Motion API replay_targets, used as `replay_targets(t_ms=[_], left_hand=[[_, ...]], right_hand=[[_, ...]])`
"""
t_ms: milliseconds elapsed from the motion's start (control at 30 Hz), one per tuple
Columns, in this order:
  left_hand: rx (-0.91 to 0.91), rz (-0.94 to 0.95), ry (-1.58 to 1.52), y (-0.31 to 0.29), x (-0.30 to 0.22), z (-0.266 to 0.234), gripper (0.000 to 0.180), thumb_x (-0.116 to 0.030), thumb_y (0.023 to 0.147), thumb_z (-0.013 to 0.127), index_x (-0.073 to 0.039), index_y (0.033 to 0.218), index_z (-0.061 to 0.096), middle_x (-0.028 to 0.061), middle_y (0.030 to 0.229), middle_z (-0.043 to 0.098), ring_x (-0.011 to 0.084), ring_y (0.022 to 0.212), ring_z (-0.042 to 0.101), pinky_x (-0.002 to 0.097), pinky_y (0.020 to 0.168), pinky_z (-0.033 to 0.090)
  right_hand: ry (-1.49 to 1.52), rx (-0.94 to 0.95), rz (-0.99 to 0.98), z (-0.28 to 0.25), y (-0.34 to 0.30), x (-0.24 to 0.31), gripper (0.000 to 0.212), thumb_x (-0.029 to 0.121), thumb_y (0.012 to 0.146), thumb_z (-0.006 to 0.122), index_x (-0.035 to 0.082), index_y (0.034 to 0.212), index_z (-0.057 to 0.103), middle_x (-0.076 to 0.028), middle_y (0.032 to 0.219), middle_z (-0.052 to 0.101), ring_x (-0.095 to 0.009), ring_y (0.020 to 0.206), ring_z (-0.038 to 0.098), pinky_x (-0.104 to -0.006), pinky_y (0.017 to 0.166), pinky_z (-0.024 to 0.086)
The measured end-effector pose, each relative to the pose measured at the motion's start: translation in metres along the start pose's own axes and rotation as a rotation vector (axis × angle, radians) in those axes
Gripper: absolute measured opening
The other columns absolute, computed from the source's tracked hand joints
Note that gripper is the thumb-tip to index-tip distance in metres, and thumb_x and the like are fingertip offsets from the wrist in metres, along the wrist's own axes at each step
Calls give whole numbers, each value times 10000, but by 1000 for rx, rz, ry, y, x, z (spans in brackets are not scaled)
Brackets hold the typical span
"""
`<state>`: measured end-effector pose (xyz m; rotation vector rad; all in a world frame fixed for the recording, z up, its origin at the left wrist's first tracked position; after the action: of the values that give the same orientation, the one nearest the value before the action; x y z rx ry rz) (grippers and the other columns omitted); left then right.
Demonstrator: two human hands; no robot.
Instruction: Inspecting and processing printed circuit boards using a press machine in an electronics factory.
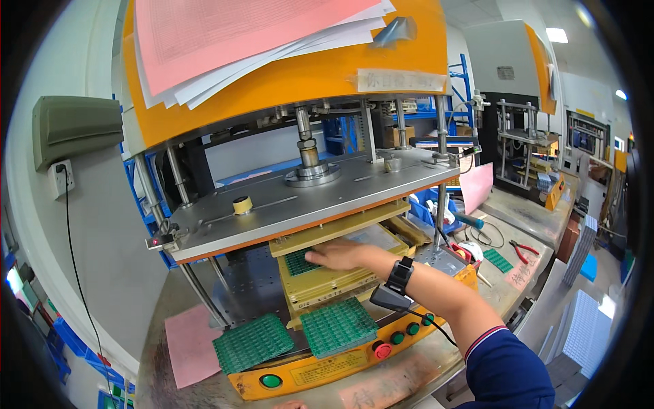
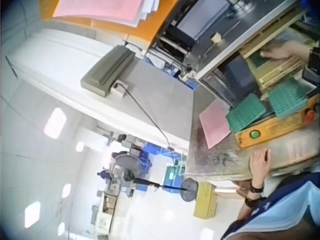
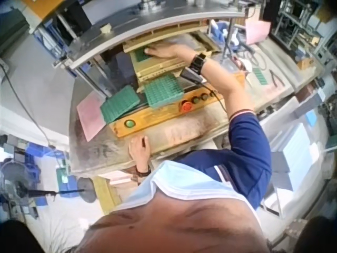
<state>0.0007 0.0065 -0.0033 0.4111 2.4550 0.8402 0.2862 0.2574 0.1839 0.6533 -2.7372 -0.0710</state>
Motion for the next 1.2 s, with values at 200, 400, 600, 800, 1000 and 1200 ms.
replay_targets(t_ms=[200, 400, 600, 800, 1000, 1200], left_hand=[[7, -4, 34, 0, 5, 3, 120, -199, 878, 639, -79, 878, 635, 132, 882, 633, 322, 859, 592, 418, 772, 471], [-30, 23, -15, 2, -2, -3, 115, -195, 881, 635, -80, 877, 632, 118, 881, 640, 314, 851, 592, 418, 766, 469], [2, 4, -39, 0, -2, -3, 118, -198, 882, 634, -81, 881, 635, 109, 877, 644, 310, 847, 596, 413, 771, 470], [21, -52, 16, -4, 1, 0, 122, -203, 880, 636, -82, 866, 640, 117, 868, 642, 315, 836, 596, 413, 754, 469], [-2, -62, -11, -1, 0, 2, 123, -213, 870, 648, -89, 872, 648, 124, 864, 642, 321, 842, 599, 422, 760, 470], [-32, -35, 21, -2, 2, 1, 140, -230, 864, 653, -90, 874, 653, 113, 875, 653, 315, 835, 608, 418, 745, 475]], right_hand=[[-135, 69, 46, -4, 6, 3, 769, 568, 988, 228, -20, 1483, 219, -234, 1536, 224, -344, 1442, 179, -404, 1182, 164], [-232, 119, 82, 7, 8, -5, 809, 597, 979, 184, -19, 1503, 150, -216, 1572, 120, -337, 1468, 71, -416, 1198, 68], [-221, 26, 36, 19, 12, -15, 834, 614, 974, 175, -44, 1485, 190, -213, 1547, 225, -328, 1459, 142, -421, 1194, 91], [-196, 60, 47, 16, 11, 1, 837, 613, 973, 176, -46, 1489, 172, -208, 1575, 115, -310, 1470, 90, -418, 1196, 74], [-258, 121, -74, 23, -25, 3, 825, 603, 981, 171, -57, 1474, 218, -223, 1555, 186, -312, 1460, 148, -432, 1192, 91], [-256, -431, -493, 44, -121, 64, 524, 449, 946, 523, 47, 1281, 550, -123, 1270, 593, -254, 1193, 547, -435, 1061, 346]])
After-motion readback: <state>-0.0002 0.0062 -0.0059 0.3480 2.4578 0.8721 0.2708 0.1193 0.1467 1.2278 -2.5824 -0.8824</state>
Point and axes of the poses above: each hand's wrist, its own y-axis towards the middle knuckle, its own z-axis out of the palm, x = y × z, the point moved 2 cm from there along y, towards the middle knuckle
